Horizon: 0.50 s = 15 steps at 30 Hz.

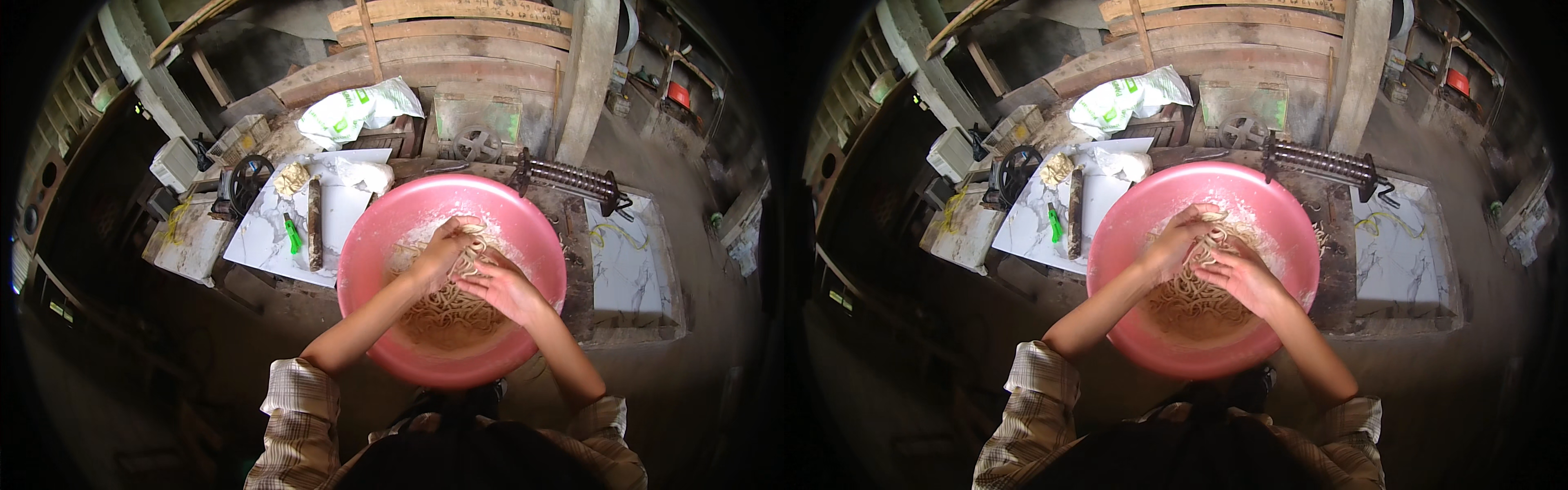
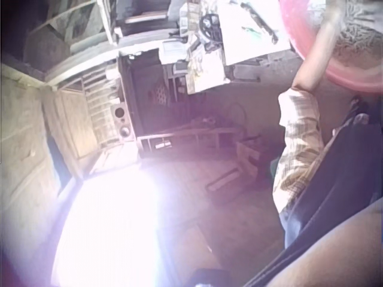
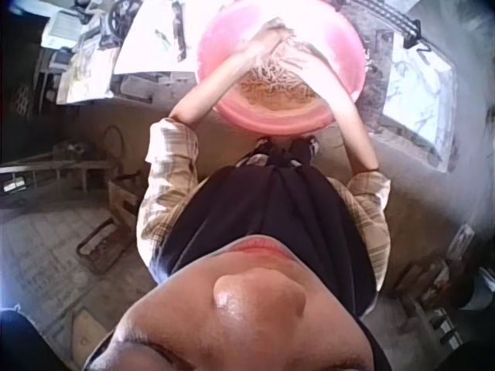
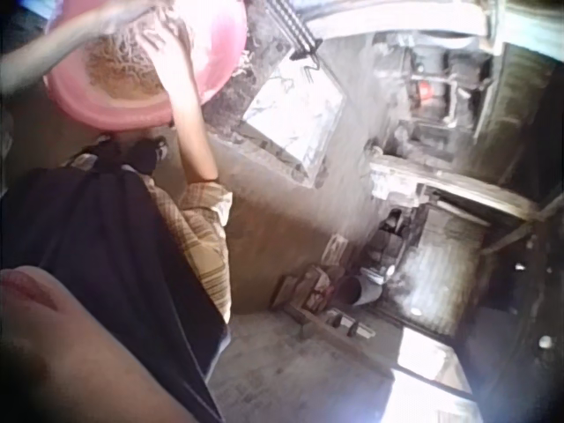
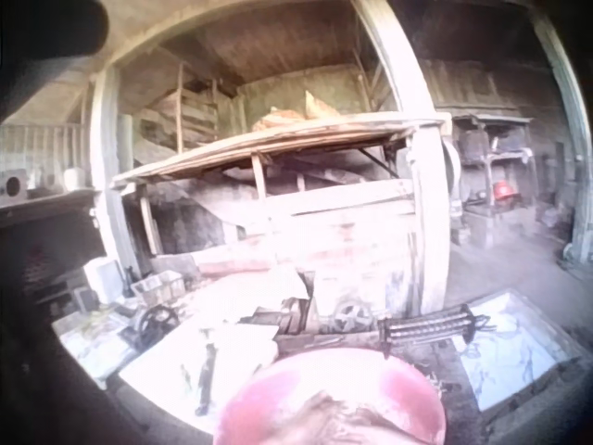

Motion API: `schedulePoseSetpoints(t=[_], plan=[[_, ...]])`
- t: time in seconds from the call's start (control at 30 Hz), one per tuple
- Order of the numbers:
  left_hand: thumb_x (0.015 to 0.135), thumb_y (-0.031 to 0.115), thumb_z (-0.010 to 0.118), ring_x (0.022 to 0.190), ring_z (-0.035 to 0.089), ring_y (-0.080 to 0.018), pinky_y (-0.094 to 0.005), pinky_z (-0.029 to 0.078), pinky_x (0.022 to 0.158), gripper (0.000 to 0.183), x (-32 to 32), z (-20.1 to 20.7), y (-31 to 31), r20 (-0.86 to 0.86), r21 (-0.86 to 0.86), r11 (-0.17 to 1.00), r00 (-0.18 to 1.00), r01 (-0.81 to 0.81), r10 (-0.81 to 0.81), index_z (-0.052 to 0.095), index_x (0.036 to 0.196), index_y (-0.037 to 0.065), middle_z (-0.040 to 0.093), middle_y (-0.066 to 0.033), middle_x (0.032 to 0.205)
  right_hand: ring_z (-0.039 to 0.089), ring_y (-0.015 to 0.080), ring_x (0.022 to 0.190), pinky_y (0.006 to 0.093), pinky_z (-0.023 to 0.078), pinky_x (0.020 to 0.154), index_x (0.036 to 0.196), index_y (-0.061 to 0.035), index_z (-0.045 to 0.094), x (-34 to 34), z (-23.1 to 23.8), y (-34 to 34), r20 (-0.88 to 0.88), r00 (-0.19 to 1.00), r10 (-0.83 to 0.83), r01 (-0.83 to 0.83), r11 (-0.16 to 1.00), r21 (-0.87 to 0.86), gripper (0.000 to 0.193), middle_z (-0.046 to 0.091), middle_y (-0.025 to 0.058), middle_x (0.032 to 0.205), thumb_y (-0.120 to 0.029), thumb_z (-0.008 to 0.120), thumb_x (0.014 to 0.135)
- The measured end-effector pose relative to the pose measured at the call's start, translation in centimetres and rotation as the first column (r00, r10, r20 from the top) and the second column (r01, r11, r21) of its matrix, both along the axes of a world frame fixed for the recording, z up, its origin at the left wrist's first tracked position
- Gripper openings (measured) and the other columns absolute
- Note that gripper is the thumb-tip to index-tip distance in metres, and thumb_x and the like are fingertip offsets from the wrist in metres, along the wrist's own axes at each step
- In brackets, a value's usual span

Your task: The person processes dough using a manual pasta machine to create thin strands and uses a rolling pin on a piece of dough.

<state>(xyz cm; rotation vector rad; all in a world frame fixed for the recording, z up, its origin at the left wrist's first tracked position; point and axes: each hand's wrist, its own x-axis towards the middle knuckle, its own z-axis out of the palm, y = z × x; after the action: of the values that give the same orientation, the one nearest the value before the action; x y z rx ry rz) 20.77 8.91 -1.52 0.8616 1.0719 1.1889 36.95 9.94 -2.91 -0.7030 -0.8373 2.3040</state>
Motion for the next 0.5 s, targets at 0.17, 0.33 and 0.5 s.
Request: schedulePoseSetpoints(t=[0.17, 0.33, 0.5], plan=[[0.087, 0.009, 0.064, 0.078, 0.059, -0.0095, -0.0257, 0.048, 0.069, 0.018, -4.5, -0.7, 0.5, -0.562, 0.327, 0.941, 0.818, 0.085, 0.121, 0.064, 0.104, 0.002, 0.065, -0.0057, 0.086, 0.055, 0.0143, 0.087, 0.0304, 0.051, 0.084, 0.114, -0.0039, 0.052, -3.2, -1.8, 0.8, 0.088, 0.982, -0.169, 0.157, 0.979, 0.132, 0.025, 0.052, 0.0064, 0.098, -0.012, 0.059, 0.092], [0.087, 0.013, 0.066, 0.065, 0.059, -0.0085, -0.0231, 0.046, 0.054, 0.019, -5.3, -0.9, 0.8, -0.496, 0.406, 0.913, 0.851, 0.052, 0.172, 0.064, 0.098, -0.002, 0.066, -0.0047, 0.082, 0.056, 0.0119, 0.084, 0.0284, 0.05, 0.081, 0.102, -0.0053, 0.056, -4.0, -1.0, 1.6, 0.191, 0.953, -0.237, 0.171, 0.936, 0.307, 0.016, 0.053, 0.0029, 0.095, -0.012, 0.063, 0.089], [0.086, 0.011, 0.067, 0.063, 0.06, -0.0087, -0.0235, 0.048, 0.055, 0.018, -7.2, -1.7, 2.8, -0.514, 0.435, 0.898, 0.836, 0.059, 0.194, 0.063, 0.096, -0.003, 0.067, -0.0073, 0.082, 0.057, 0.0115, 0.084, 0.0265, 0.048, 0.079, 0.094, -0.0031, 0.06, -4.0, 0.4, 2.4, 0.382, 0.854, -0.354, 0.033, 0.769, 0.639, 0.012, 0.059, 0.0032, 0.087, 0.0, 0.063, 0.083]])
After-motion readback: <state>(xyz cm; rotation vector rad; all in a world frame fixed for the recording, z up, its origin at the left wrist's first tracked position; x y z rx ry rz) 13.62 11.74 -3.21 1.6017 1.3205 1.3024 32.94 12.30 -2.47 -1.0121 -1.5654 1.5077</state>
